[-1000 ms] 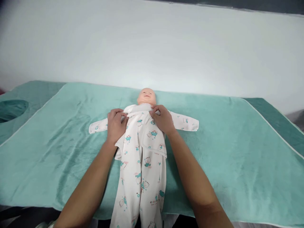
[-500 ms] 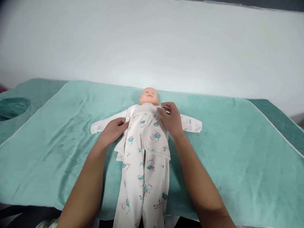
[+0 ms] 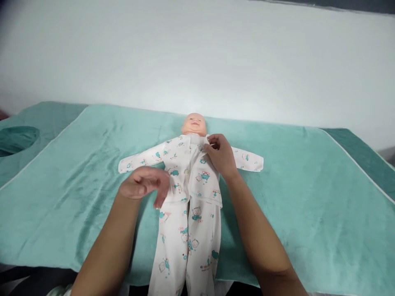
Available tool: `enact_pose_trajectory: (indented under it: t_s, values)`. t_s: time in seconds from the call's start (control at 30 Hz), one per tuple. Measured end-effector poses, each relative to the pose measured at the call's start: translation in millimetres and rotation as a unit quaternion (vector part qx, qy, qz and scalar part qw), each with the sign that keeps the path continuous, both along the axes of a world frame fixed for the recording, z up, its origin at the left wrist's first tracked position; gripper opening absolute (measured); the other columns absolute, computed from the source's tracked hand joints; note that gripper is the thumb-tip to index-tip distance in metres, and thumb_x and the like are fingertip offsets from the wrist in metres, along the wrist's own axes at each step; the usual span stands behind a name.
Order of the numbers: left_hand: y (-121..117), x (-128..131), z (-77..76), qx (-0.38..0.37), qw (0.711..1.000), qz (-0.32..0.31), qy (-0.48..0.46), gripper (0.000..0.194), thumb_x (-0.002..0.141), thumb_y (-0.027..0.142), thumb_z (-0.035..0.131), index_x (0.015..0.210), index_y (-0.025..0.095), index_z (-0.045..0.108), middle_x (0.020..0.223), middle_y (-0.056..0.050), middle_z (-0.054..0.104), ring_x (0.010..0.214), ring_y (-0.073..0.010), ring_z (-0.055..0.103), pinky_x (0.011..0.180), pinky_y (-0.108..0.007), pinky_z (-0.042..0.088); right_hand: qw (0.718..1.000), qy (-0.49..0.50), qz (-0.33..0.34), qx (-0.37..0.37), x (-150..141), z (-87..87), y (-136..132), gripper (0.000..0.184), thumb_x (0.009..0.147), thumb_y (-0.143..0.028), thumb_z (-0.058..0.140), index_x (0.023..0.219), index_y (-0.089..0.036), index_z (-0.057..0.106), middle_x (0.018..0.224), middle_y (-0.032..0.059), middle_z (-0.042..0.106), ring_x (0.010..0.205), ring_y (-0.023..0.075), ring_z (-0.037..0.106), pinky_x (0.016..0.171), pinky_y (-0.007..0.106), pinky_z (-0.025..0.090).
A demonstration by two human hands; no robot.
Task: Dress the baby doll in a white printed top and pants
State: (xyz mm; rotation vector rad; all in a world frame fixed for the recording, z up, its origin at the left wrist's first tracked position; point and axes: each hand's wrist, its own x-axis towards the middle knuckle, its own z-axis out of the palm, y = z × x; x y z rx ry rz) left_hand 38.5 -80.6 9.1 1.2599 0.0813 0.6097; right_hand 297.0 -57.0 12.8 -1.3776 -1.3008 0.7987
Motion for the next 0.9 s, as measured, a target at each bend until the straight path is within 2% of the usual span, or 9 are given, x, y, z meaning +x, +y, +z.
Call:
enact_pose_trajectory:
  t_s: [0.13,0.23,0.37,0.5,0.57,0.67,0.73,0.83,0.9]
  values:
    - [4.5,1.9,-2.9,-0.049,0.978,0.194,-0.050,0.036,0.081,0.038,0.068,0.110,0.017,0.068,0.083,-0.007,0.065,0.055,-0.0167,0.064,0.044,-0.028,0.054,0.997,0.026,0.065,0.024,-12.7,9.0,-10.5,0.027,0.081,-0.033,0.059,0.107,-0.025,0.058,0.106,0.0024,0.065,0.076,0.0141,0.057,0.068,0.029,0.048]
    - [7.9,4.0,-2.6,-0.077,0.965,0.246,-0.048,0.033,0.081,0.035,0.066,0.109,0.018,0.066,0.088,-0.007,0.063,0.060,-0.0158,0.063,0.047,-0.028,0.054,0.993,0.009,0.114,0.021,-18.8,14.6,-16.4,0.019,0.084,-0.034,0.057,0.099,-0.024,0.063,0.098,0.0022,0.068,0.077,0.0154,0.058,0.069,0.030,0.048]
    - [9.8,3.6,-1.5,-0.089,0.960,0.260,-0.051,0.032,0.081,0.033,0.065,0.109,0.018,0.065,0.090,-0.007,0.062,0.062,-0.0151,0.061,0.047,-0.027,0.053,0.997,0.014,0.064,0.036,-11.0,28.4,-25.3,0.021,0.089,-0.043,0.055,0.093,-0.023,0.059,0.093,0.0028,0.068,0.079,0.0171,0.060,0.067,0.031,0.048]
    - [9.3,2.3,-1.5,-0.079,0.970,0.227,-0.049,0.030,0.082,0.033,0.064,0.107,0.017,0.065,0.091,-0.007,0.060,0.064,-0.0160,0.061,0.045,-0.027,0.053,0.983,-0.165,0.075,0.019,0.4,54.1,-47.9,0.030,0.088,-0.050,0.060,0.075,-0.023,0.058,0.075,0.0015,0.064,0.068,0.0175,0.057,0.062,0.033,0.045]
    - [9.2,2.7,-1.9,-0.073,0.974,0.208,-0.047,0.031,0.082,0.033,0.064,0.108,0.017,0.065,0.091,-0.007,0.059,0.065,-0.0170,0.062,0.045,-0.027,0.053,0.965,-0.229,0.119,0.040,0.9,65.7,-60.6,0.026,0.086,-0.045,0.064,0.074,-0.024,0.058,0.087,0.0025,0.067,0.077,0.0196,0.061,0.068,0.035,0.048]
    - [9.5,3.7,-2.9,-0.072,0.976,0.202,-0.035,0.033,0.081,0.034,0.065,0.109,0.017,0.064,0.090,-0.007,0.060,0.066,-0.0177,0.063,0.046,-0.028,0.054,0.950,-0.234,0.188,0.085,-1.9,76.0,-73.0,0.012,0.088,-0.036,0.065,0.082,-0.026,0.060,0.116,0.0025,0.065,0.102,0.0228,0.063,0.083,0.038,0.050]
    - [10.1,4.0,-3.8,-0.075,0.974,0.212,-0.025,0.035,0.080,0.035,0.066,0.109,0.017,0.063,0.089,-0.007,0.060,0.065,-0.0177,0.063,0.047,-0.028,0.054,0.947,-0.229,0.204,0.100,-3.4,77.0,-74.8,0.009,0.090,-0.033,0.062,0.085,-0.027,0.059,0.123,0.0022,0.063,0.110,0.0240,0.061,0.087,0.040,0.050]
    - [10.9,3.8,-5.2,-0.077,0.972,0.220,-0.016,0.036,0.079,0.037,0.067,0.109,0.017,0.062,0.090,-0.008,0.061,0.066,-0.0181,0.063,0.048,-0.029,0.055,0.941,-0.256,0.181,0.127,-7.0,69.9,-69.6,0.005,0.094,-0.029,0.056,0.090,-0.027,0.058,0.124,0.0039,0.062,0.111,0.0243,0.060,0.088,0.042,0.049]
    - [11.1,3.9,-5.8,-0.074,0.974,0.215,-0.016,0.036,0.079,0.037,0.066,0.108,0.017,0.062,0.090,-0.009,0.061,0.067,-0.0183,0.063,0.050,-0.030,0.055,0.921,-0.310,0.180,0.153,-13.3,60.5,-63.9,0.006,0.094,-0.022,0.053,0.095,-0.025,0.058,0.119,0.0065,0.063,0.109,0.0241,0.058,0.087,0.041,0.048]
